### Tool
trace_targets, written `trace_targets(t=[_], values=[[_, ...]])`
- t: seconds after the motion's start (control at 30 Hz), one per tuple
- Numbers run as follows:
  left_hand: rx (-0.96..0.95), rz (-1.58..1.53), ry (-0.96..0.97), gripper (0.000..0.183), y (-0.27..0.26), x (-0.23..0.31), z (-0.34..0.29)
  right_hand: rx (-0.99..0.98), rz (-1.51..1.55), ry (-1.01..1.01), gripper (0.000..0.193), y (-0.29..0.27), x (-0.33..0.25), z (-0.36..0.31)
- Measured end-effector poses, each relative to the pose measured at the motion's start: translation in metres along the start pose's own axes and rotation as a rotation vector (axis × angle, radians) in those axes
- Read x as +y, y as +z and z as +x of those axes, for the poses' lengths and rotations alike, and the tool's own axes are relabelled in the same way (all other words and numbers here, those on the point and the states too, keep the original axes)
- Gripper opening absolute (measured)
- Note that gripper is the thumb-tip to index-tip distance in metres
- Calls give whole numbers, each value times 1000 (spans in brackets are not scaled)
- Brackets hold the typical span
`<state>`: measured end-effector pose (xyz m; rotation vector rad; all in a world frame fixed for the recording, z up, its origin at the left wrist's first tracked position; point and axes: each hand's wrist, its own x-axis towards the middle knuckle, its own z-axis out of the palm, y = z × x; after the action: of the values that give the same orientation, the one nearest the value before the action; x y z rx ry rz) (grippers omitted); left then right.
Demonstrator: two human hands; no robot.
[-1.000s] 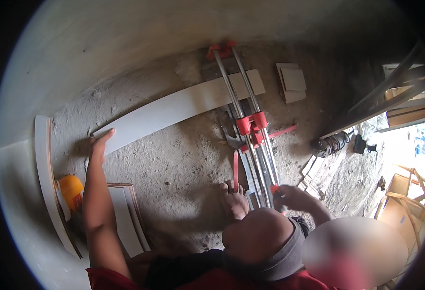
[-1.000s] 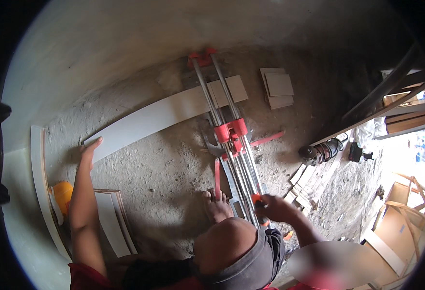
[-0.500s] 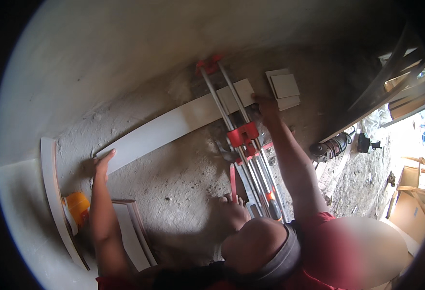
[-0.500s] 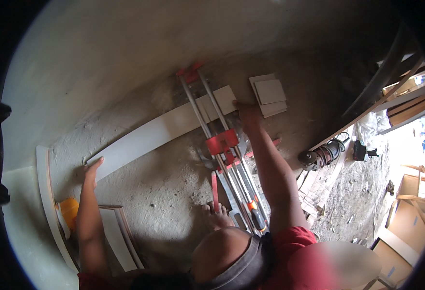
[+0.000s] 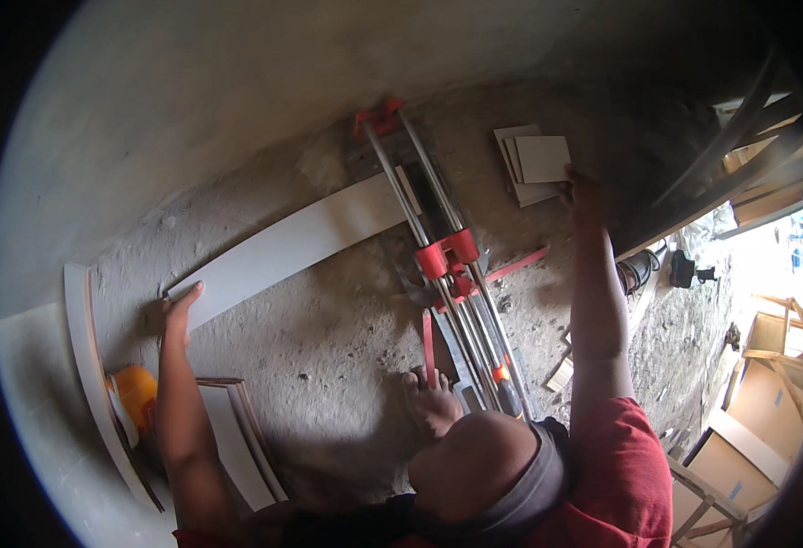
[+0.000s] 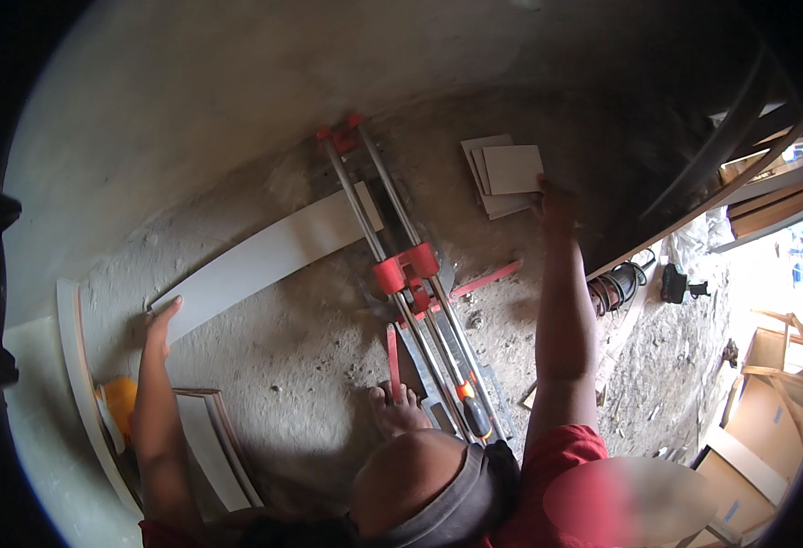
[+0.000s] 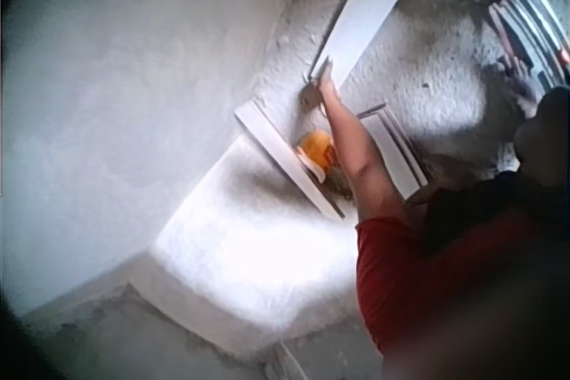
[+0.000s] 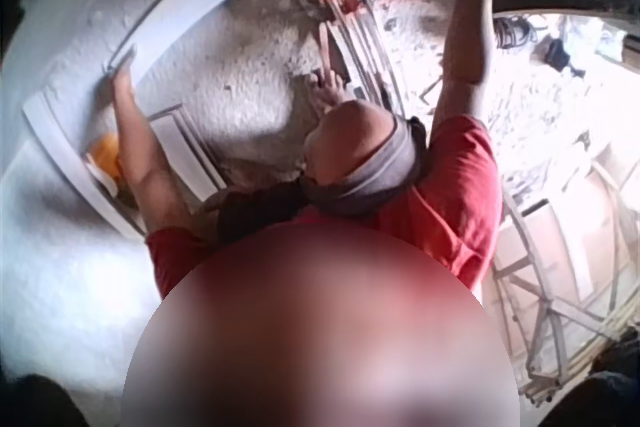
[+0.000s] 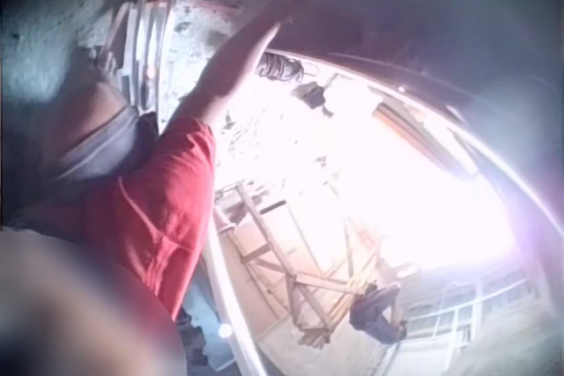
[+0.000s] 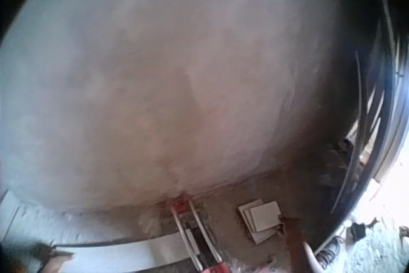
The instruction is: The person uses a manual panel cutter to slice long white panels into smaller pieces. They repeatedly position each panel on the cutter, score it, and break it along the scored line, stacking the cut pieces nearby.
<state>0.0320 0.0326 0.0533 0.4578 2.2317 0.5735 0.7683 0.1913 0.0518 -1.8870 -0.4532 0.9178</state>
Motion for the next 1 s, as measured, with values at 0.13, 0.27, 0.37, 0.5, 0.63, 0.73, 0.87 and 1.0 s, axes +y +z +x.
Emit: trace_targets(t=[0.13, 0.27, 0.37, 0.5, 0.63, 0.73, 0.87, 1.0], values=[[-42, 24, -43, 125, 1, 0, 0, 330, -648, -923, 27, 28, -20, -43], [23, 96, -113, 132, -3, -4, 5, -424, -347, -890, 18, 70, -20, -182], [-41, -9, -12, 129, -6, -3, -2, -1242, -100, 205, 27, 122, 16, -288], [-29, -36, 12, 110, -7, 1, -37, -1096, 194, 618, 50, 191, 48, -311], [23, -181, 125, 83, -20, -3, -88, -955, 378, 719, 46, 204, 60, -318], [194, -256, 310, 72, -45, -18, -125, -979, 229, 573, 42, 193, 61, -347], [452, -365, 65, 55, -106, -67, -189, -1298, 150, 665, 41, 193, 49, -396], [271, -504, -288, 55, -177, -151, -280, -1678, -305, 773, 44, 215, 29, -452]])
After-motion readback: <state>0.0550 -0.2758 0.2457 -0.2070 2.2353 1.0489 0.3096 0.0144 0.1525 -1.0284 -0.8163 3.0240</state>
